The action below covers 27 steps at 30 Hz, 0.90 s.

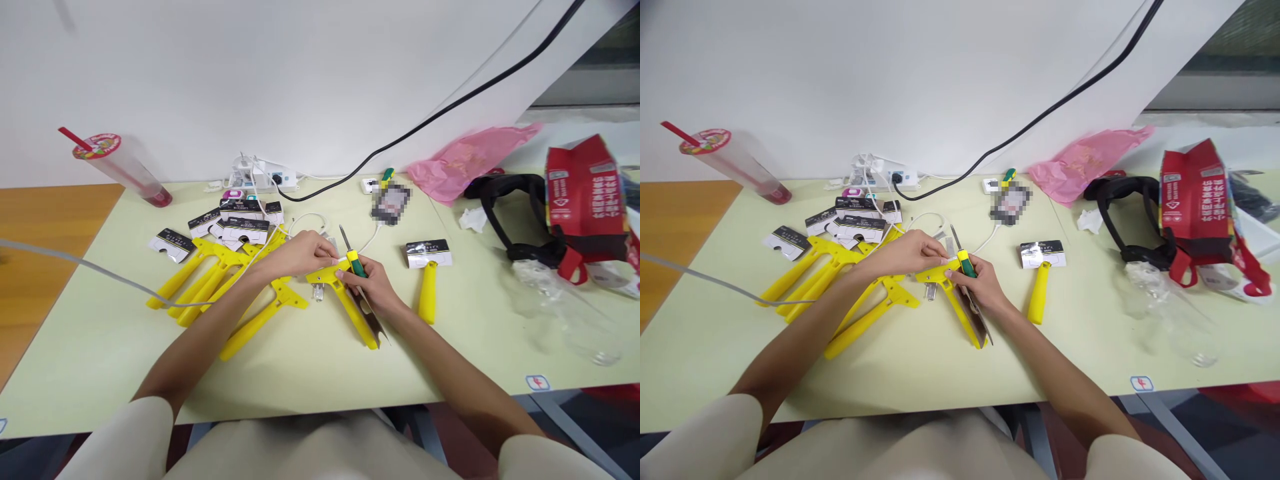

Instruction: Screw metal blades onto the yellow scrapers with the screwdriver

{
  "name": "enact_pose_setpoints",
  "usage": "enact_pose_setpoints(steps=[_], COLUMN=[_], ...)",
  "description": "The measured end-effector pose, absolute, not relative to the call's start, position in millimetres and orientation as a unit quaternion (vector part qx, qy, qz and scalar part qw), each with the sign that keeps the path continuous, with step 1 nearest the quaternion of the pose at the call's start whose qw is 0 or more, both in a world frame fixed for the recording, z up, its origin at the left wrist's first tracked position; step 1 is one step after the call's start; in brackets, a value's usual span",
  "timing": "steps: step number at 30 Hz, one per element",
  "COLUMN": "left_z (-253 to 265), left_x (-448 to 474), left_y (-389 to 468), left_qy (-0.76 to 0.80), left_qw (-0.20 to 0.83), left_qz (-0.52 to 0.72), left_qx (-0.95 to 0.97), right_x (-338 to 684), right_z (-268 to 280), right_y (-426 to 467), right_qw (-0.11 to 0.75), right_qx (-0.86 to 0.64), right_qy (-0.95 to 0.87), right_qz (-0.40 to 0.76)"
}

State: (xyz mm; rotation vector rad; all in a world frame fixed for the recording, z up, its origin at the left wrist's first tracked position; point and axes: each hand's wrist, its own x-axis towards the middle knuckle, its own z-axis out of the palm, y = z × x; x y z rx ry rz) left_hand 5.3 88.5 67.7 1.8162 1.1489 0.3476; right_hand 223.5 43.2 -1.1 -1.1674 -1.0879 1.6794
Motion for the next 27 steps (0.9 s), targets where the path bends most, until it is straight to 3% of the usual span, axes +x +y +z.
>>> enact_pose_setpoints(steps=[10,15,27], left_z=[77,76,72], left_x=[-9,-15,-8], left_y=[89,91,93], left_qy=[0.449,0.452,0.491], left_qw=[0.464,0.514,0.484], left_qz=[0.113,0.077,0.201], left_qx=[0.755,0.725,0.696], right_x=[221,222,224], right_z=[0,-2,8], right_y=[45,46,47], right_qw=[0.428,0.443,0.441], right_qx=[-0.470,-0.475,-0.461], right_qy=[-0.406,-0.397,-0.385], right_qz=[0.657,0.648,0.666])
